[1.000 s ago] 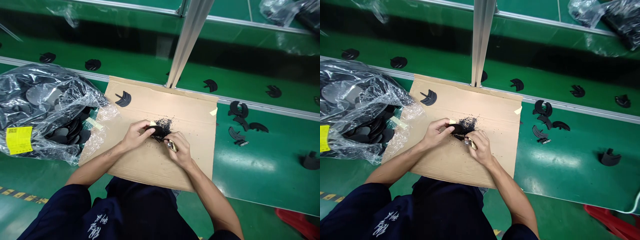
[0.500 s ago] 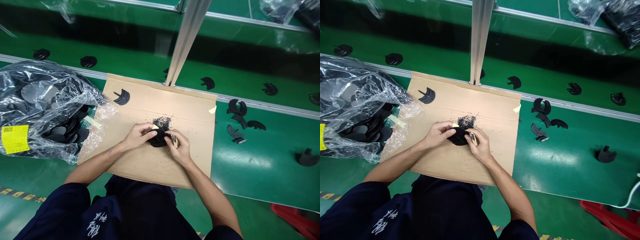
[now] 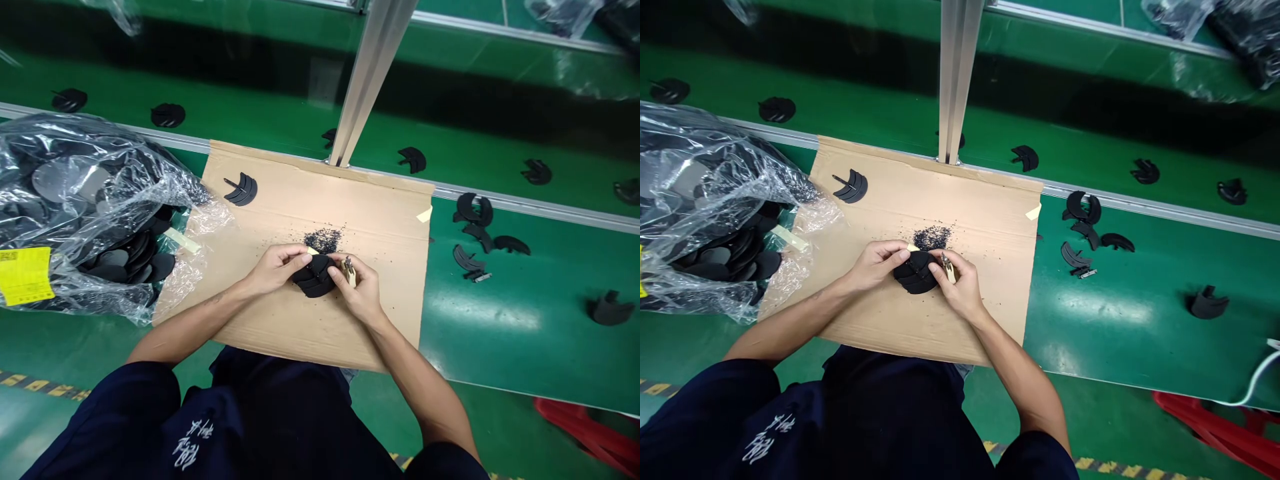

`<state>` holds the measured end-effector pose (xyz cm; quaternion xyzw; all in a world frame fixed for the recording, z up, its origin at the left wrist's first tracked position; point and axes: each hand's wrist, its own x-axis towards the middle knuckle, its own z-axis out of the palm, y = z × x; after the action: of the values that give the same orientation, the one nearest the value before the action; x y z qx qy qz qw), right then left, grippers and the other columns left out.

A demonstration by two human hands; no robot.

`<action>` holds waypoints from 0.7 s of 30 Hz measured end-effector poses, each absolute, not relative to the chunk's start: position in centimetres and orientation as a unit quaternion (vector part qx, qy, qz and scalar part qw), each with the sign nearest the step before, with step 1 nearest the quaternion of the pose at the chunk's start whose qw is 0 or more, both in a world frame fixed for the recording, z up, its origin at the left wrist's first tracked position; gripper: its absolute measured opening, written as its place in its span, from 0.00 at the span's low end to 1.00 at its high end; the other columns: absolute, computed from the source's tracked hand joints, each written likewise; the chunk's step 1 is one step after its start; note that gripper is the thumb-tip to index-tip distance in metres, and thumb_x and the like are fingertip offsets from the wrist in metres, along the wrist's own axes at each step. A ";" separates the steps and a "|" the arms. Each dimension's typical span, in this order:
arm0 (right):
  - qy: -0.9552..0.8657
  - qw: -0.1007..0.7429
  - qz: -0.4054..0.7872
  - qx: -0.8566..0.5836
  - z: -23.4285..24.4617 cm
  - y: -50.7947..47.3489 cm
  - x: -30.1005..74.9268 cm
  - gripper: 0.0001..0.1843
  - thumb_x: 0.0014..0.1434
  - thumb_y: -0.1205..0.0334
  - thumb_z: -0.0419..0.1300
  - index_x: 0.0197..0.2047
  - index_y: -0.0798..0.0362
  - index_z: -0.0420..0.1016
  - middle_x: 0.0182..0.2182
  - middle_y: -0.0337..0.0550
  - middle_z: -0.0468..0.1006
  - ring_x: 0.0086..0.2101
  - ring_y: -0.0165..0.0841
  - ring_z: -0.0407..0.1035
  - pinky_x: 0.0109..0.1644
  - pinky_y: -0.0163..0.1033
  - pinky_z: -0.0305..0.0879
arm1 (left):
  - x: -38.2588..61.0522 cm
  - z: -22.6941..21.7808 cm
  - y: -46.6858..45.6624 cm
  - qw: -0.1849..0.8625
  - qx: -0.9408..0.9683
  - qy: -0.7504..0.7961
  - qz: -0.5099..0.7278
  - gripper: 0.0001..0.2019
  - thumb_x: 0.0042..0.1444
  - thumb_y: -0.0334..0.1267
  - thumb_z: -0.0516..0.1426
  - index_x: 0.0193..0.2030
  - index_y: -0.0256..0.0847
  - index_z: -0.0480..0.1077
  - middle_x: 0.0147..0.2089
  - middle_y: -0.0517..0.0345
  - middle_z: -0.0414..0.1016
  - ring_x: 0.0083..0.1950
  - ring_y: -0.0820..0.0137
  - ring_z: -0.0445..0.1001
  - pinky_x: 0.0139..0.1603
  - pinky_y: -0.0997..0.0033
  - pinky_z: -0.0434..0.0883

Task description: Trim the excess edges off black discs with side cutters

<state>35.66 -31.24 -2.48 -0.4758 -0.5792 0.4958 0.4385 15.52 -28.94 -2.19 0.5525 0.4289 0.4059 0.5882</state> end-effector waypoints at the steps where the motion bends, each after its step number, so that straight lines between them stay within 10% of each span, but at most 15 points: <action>1: -0.580 0.434 0.497 -0.477 -2.5 -31.2 35.7 0.17 0.62 0.44 0.64 0.44 0.48 0.79 0.39 0.42 0.82 0.42 0.37 0.76 0.50 0.43 0.74 | 15.5 -2.2 -28.9 0.586 0.555 0.431 0.404 0.26 0.58 0.60 0.62 0.36 0.34 0.81 0.34 0.52 0.81 0.35 0.69 0.76 0.36 0.75 0.72; 9: -0.627 0.421 0.462 -0.465 -2.4 -31.3 35.8 0.14 0.65 0.48 0.61 0.40 0.50 0.74 0.36 0.42 0.78 0.36 0.34 0.72 0.42 0.41 0.71 | 15.5 -2.4 -29.1 0.574 0.580 0.427 0.389 0.26 0.61 0.60 0.59 0.33 0.34 0.78 0.29 0.56 0.77 0.32 0.71 0.73 0.34 0.74 0.70; 15: -0.720 0.462 0.262 -0.447 -2.6 -31.6 36.0 0.03 0.67 0.62 0.58 0.43 0.50 0.73 0.34 0.44 0.77 0.34 0.35 0.71 0.36 0.42 0.68 | 15.4 -2.7 -28.9 0.523 0.575 0.433 0.457 0.23 0.61 0.57 0.61 0.48 0.38 0.78 0.48 0.49 0.80 0.49 0.67 0.77 0.53 0.68 0.73; 21: -0.780 0.474 0.044 -0.407 -2.8 -31.4 36.4 0.10 0.63 0.70 0.60 0.47 0.50 0.72 0.34 0.44 0.80 0.34 0.36 0.73 0.38 0.43 0.67 | 15.6 -2.5 -29.2 0.662 0.468 0.434 0.393 0.32 0.61 0.65 0.56 0.60 0.41 0.69 0.56 0.45 0.76 0.42 0.68 0.80 0.44 0.66 0.78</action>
<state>36.42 -31.36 -2.79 -0.4065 -0.7797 0.0440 0.4741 15.61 -29.17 -2.47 0.4684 0.4340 0.3925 0.6620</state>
